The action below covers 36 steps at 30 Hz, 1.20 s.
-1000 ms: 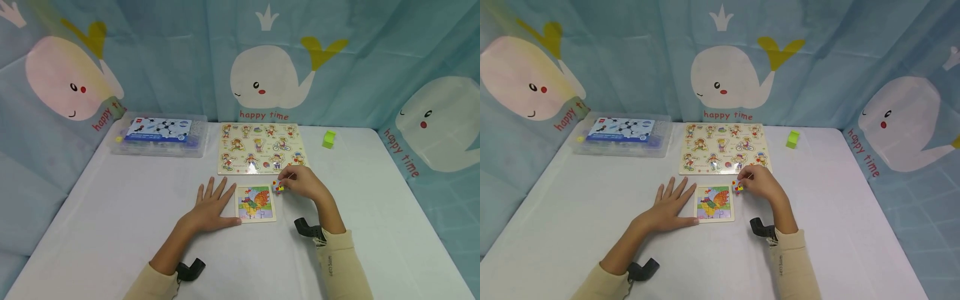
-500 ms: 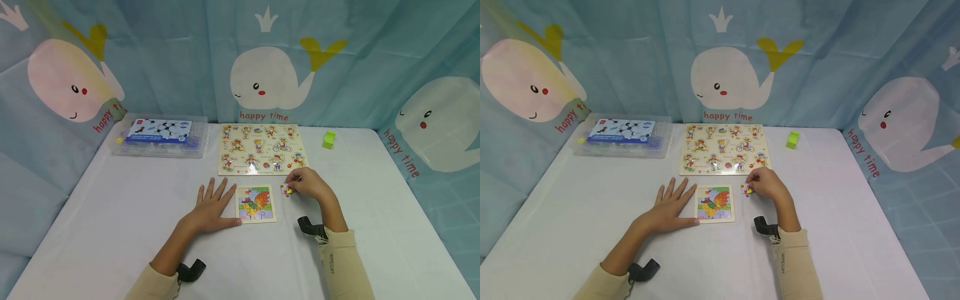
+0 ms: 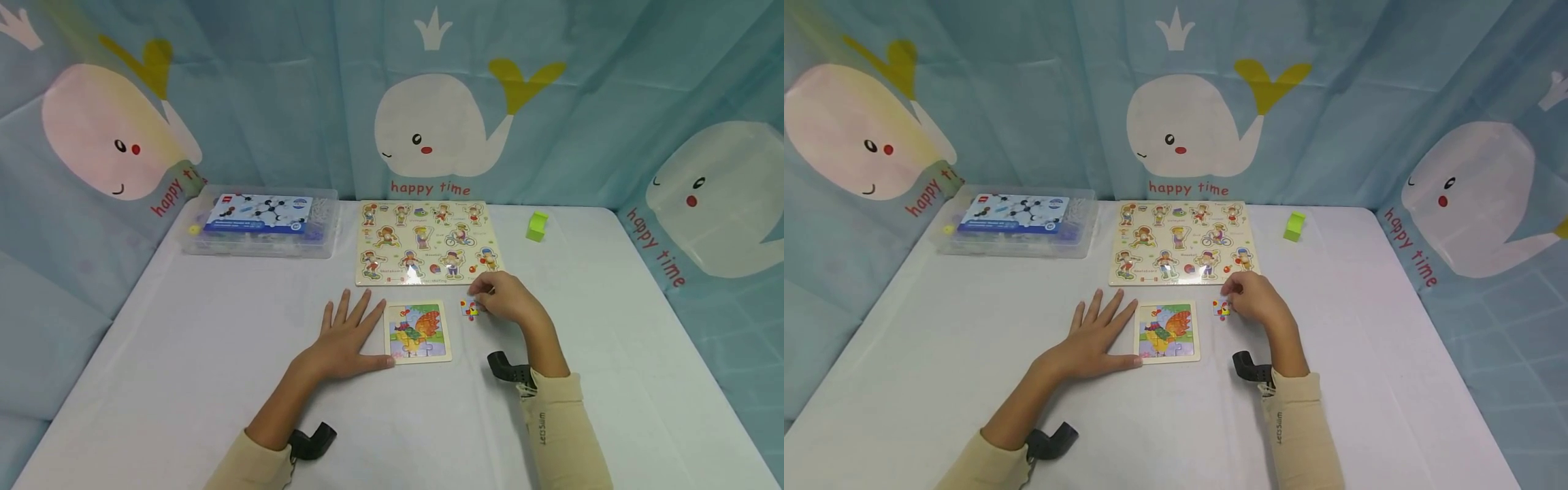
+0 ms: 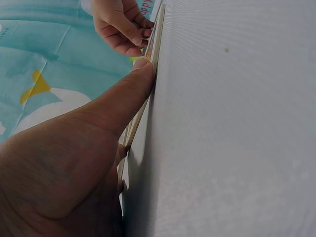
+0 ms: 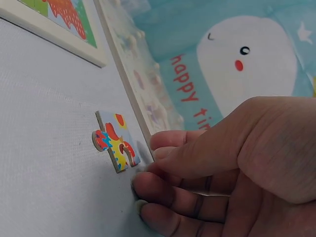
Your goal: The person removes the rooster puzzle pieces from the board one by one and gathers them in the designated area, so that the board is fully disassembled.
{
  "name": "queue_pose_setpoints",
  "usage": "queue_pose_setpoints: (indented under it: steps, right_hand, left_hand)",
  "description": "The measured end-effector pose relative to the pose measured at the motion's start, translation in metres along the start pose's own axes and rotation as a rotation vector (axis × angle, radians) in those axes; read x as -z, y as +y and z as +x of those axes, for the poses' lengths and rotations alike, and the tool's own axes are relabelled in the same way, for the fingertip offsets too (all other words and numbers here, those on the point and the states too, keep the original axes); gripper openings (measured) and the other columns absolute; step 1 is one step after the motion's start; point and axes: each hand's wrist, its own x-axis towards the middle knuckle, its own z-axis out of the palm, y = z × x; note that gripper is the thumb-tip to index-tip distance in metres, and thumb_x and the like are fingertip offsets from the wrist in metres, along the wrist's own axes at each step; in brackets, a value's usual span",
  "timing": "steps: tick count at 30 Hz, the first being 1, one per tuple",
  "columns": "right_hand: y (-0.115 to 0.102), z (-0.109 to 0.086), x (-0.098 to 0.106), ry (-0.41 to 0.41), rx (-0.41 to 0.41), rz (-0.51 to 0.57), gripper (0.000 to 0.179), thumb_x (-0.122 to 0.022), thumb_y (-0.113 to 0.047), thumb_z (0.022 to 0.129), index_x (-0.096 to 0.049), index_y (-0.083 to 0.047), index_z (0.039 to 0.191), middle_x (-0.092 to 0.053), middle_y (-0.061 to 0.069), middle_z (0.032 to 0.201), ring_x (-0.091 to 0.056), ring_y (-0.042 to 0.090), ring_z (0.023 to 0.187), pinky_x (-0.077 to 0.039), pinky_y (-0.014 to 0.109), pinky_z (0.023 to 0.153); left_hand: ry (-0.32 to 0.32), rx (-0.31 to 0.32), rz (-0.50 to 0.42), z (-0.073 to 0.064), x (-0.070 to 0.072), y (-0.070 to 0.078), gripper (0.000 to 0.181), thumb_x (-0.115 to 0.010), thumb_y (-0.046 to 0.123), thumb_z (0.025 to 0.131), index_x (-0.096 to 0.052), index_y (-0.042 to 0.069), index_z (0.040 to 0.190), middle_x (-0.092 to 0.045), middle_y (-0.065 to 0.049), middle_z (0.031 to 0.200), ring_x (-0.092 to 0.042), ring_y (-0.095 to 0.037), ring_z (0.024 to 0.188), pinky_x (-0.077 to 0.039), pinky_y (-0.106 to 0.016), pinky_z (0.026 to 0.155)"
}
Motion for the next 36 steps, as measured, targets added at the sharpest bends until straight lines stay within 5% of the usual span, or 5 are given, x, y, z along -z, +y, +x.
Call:
queue_pose_setpoints:
  steps: [8, 14, 21, 29, 36]
  right_hand:
    - [-0.005, 0.000, -0.002, 0.065, 0.037, -0.053, 0.014, -0.058, 0.000, 0.093, -0.071, -0.002, 0.096, -0.065, 0.010, 0.094, -0.056, 0.027, 0.086, -0.047, 0.041, 0.076]
    - [-0.023, 0.000, -0.016, 0.046, 0.091, -0.041, 0.019, -0.055, 0.005, 0.094, -0.072, -0.002, 0.094, -0.067, 0.011, 0.095, -0.056, 0.025, 0.078, -0.048, 0.038, 0.069]
    - [-0.051, 0.001, -0.042, 0.021, 0.206, -0.087, 0.021, -0.057, 0.005, 0.094, -0.075, -0.006, 0.093, -0.068, 0.006, 0.096, -0.056, 0.022, 0.086, -0.049, 0.038, 0.079]
    - [-0.068, 0.001, -0.071, -0.033, 0.378, -0.142, 0.012, -0.067, -0.004, 0.092, -0.074, -0.010, 0.099, -0.060, -0.001, 0.091, -0.051, 0.016, 0.077, -0.047, 0.033, 0.071]
    - [-0.071, -0.002, -0.079, -0.036, 0.364, -0.198, 0.014, -0.073, -0.008, 0.090, -0.074, -0.015, 0.102, -0.058, -0.001, 0.095, -0.051, 0.014, 0.076, -0.046, 0.032, 0.069]
  left_hand:
    - [-0.004, 0.007, 0.010, 0.000, -0.002, -0.001, 0.103, -0.064, 0.070, 0.083, -0.020, 0.019, 0.162, -0.001, -0.013, 0.167, 0.017, -0.043, 0.148, 0.010, -0.065, 0.113]
    - [-0.016, 0.015, 0.010, 0.000, -0.002, -0.001, 0.104, -0.063, 0.071, 0.083, -0.018, 0.020, 0.162, 0.001, -0.011, 0.167, 0.019, -0.042, 0.148, 0.012, -0.064, 0.113]
    - [-0.015, 0.008, 0.009, 0.001, -0.003, -0.003, 0.104, -0.063, 0.071, 0.084, -0.019, 0.019, 0.162, 0.000, -0.012, 0.167, 0.018, -0.043, 0.148, 0.011, -0.065, 0.112]
    - [-0.012, 0.002, 0.003, 0.001, -0.001, -0.003, 0.102, -0.061, 0.072, 0.085, -0.019, 0.020, 0.162, 0.000, -0.012, 0.167, 0.018, -0.043, 0.148, 0.011, -0.065, 0.112]
    - [-0.009, -0.005, 0.008, 0.001, 0.000, -0.001, 0.102, -0.062, 0.071, 0.085, -0.020, 0.019, 0.162, 0.000, -0.013, 0.167, 0.017, -0.044, 0.148, 0.010, -0.066, 0.112]
